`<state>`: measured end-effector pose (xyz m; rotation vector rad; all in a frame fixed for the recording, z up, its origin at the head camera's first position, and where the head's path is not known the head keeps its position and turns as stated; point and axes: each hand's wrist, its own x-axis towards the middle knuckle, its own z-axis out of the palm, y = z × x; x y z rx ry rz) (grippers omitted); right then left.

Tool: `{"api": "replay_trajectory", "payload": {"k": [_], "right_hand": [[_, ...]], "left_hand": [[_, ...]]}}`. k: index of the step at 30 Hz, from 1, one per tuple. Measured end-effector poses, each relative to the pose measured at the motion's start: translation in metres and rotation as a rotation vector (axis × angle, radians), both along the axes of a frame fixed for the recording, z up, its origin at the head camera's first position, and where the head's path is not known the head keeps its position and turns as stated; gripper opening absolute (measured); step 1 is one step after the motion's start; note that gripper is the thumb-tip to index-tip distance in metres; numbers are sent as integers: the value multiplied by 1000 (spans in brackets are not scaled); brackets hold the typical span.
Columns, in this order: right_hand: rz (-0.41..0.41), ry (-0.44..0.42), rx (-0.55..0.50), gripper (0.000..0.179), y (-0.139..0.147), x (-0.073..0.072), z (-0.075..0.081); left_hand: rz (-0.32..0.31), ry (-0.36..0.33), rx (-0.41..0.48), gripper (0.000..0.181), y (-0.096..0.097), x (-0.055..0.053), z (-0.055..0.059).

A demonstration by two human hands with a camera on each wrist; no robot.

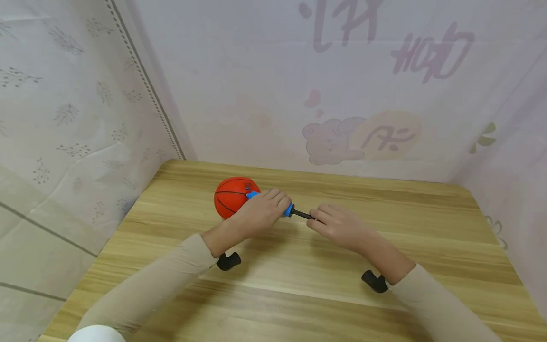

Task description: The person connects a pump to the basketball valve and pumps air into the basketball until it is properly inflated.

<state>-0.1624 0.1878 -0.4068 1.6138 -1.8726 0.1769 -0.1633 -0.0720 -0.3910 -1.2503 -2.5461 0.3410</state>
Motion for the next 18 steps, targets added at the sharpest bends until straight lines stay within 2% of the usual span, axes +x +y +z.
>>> {"api": "replay_trajectory", "payload": {"k": [9,14,18], "right_hand": [[17,33,-14,39,40,12,1],[30,53,-51,41,47,12,-1],[17,44,-15,39,44,12,1]], "left_hand": [[3,-27,19,10,-9,-3,3],[-2,-13,26,10,-8,-3,2],[-11,15,15,10,-3,-3,1]]}}
